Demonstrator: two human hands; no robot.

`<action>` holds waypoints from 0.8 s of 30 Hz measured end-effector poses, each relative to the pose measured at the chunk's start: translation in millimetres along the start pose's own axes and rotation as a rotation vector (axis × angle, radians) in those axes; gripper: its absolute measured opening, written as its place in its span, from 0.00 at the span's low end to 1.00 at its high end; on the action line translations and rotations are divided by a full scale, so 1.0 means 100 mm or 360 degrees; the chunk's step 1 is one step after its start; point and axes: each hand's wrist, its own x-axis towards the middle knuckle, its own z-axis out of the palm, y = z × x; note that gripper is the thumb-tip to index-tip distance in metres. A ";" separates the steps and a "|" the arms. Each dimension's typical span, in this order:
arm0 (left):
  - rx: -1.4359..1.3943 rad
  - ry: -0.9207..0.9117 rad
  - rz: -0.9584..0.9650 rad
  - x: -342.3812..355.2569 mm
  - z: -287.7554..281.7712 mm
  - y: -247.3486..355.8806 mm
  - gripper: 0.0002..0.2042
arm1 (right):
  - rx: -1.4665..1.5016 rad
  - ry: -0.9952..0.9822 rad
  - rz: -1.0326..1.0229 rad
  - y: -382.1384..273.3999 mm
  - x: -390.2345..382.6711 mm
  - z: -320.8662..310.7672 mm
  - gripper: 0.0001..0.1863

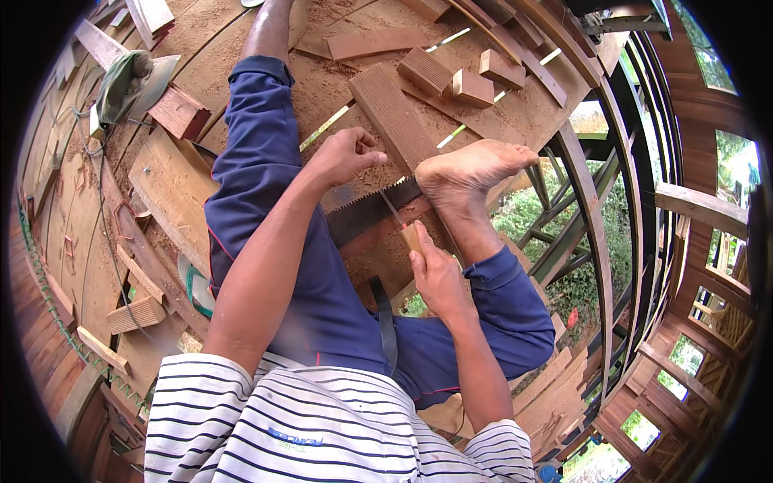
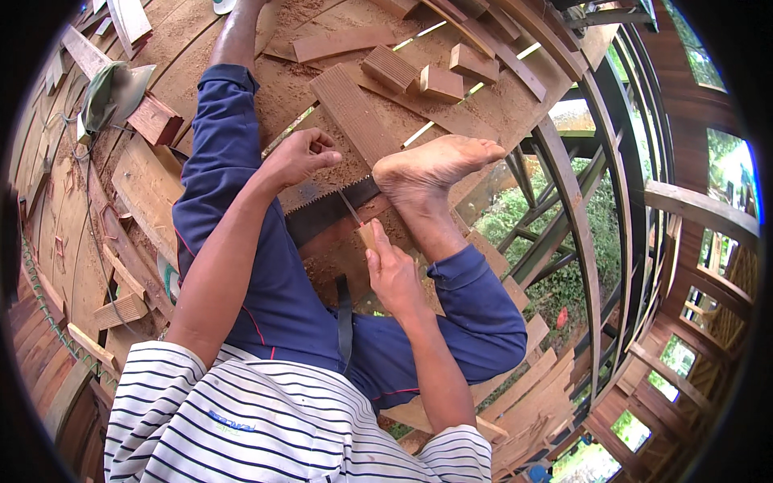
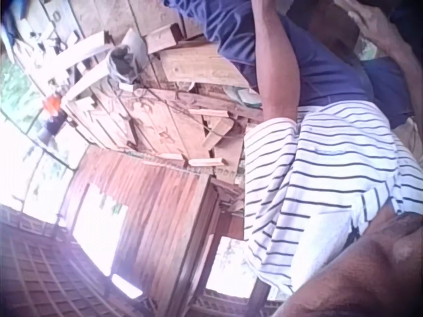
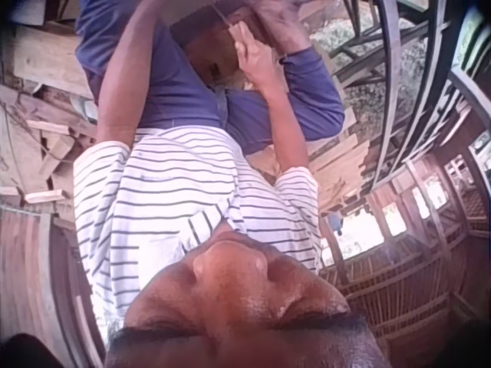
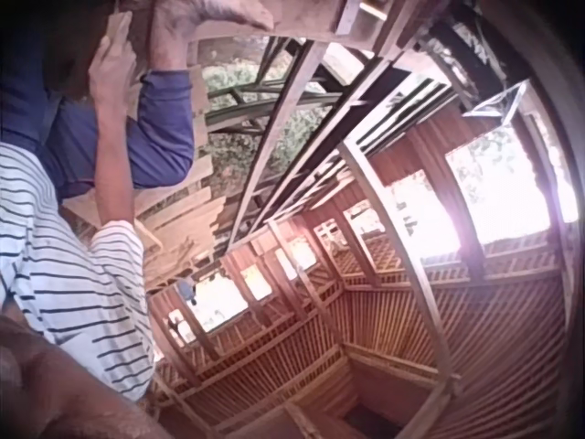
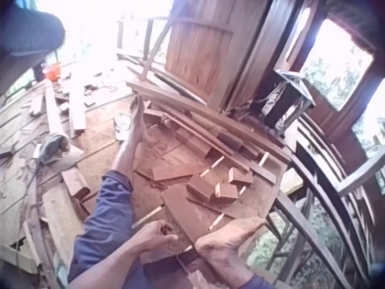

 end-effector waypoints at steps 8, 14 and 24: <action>0.0516 -0.0414 -0.0333 0.09 0.08 -0.08 0.39 | -0.0349 -0.0240 0.0235 -0.32 0.03 -0.15 0.30; 0.0526 -0.0208 -0.0290 0.30 0.00 -0.31 0.35 | -0.0442 -0.0324 0.0311 -0.41 0.44 0.08 0.31; -0.1472 -0.0389 0.0254 -0.46 -0.28 0.39 0.20 | 0.0370 0.0518 -0.0368 -0.54 0.39 0.22 0.26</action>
